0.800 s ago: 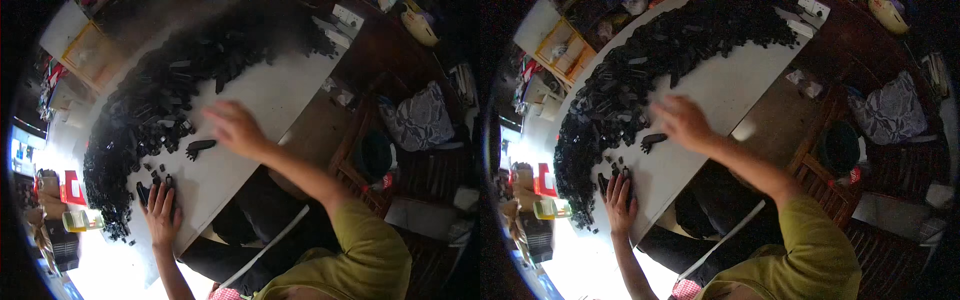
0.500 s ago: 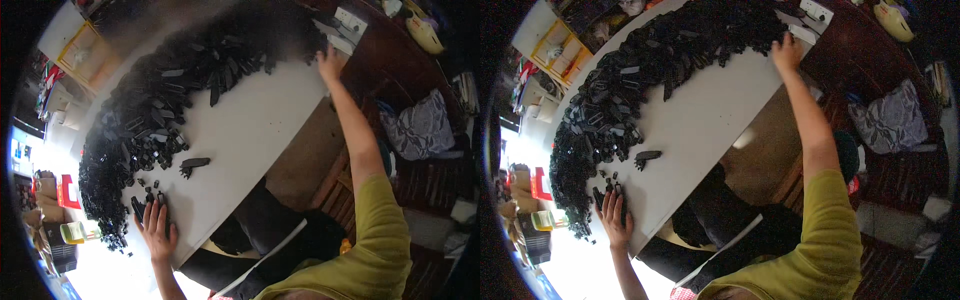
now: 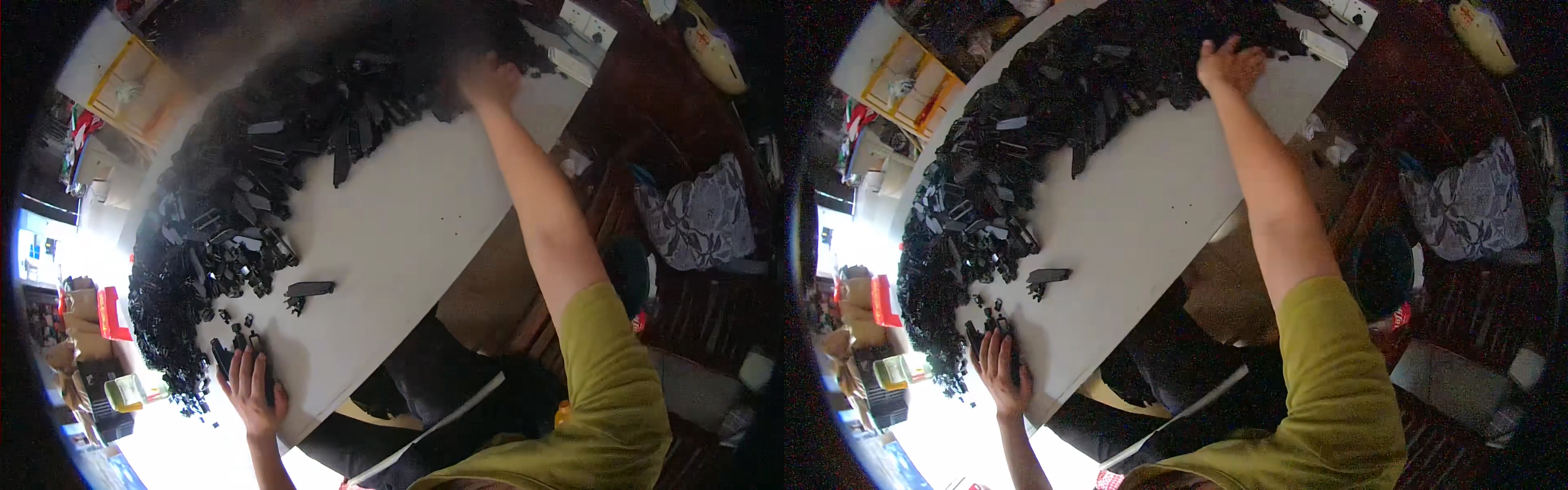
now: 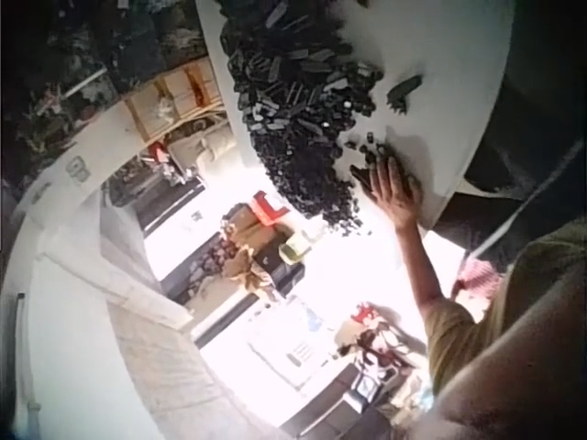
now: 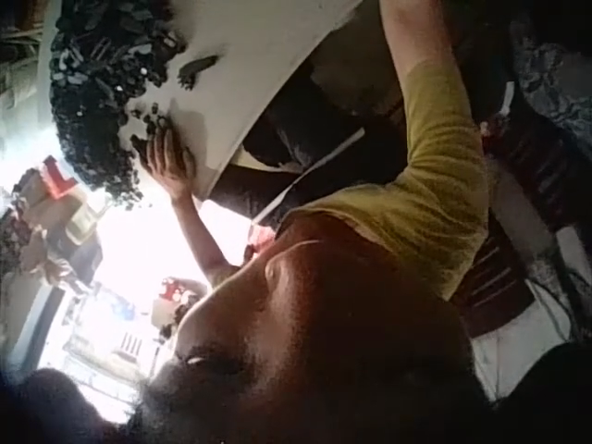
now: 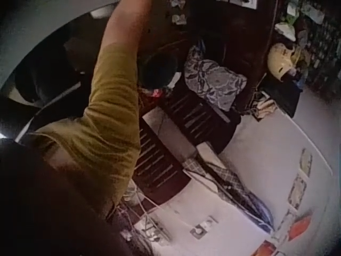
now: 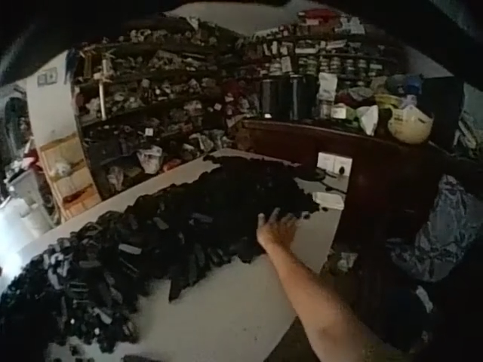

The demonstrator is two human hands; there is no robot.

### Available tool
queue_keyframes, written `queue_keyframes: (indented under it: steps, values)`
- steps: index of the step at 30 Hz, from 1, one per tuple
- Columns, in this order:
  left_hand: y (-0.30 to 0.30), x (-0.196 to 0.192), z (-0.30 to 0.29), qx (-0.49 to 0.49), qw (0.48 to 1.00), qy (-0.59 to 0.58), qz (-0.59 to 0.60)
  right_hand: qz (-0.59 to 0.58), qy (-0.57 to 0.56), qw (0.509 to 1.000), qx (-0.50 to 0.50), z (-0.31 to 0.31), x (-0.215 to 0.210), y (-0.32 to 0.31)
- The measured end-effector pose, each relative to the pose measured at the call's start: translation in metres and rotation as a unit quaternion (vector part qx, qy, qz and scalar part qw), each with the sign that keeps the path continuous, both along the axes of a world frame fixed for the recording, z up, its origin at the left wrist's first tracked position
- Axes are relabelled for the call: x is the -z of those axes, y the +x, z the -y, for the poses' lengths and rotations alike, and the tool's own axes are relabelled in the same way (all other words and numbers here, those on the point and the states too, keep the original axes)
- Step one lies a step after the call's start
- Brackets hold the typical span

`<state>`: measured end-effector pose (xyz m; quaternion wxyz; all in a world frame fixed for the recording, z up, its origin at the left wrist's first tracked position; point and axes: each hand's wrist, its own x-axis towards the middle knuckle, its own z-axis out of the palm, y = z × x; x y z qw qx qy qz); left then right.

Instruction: Sorting and assembling small black plastic components on a white table.

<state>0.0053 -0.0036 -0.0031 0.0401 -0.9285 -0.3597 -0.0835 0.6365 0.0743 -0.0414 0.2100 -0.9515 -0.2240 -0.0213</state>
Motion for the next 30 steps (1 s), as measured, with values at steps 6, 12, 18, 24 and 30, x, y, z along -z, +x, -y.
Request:
queue_keyframes:
  steps: [6,12,18,24,30]
  values:
    - [-0.001,0.005,-0.001,-0.001,1.0,0.013,-0.009,0.031,0.073,0.992,-0.096,0.017,0.007,-0.015]
    - [0.002,-0.005,0.005,-0.011,1.0,0.002,-0.014,0.014,0.067,0.981,-0.183,0.027,0.002,-0.05]
    - [0.01,-0.008,0.005,-0.001,0.999,-0.022,0.045,0.063,0.022,0.979,-0.195,0.051,0.01,-0.07]
    - [-0.002,-0.005,0.006,0.026,0.997,-0.004,0.067,0.088,0.017,0.975,-0.206,0.067,0.014,-0.121]
    - [-0.003,-0.007,0.013,0.04,0.996,0.006,0.085,0.13,0.034,0.962,-0.238,0.098,0.007,-0.184]
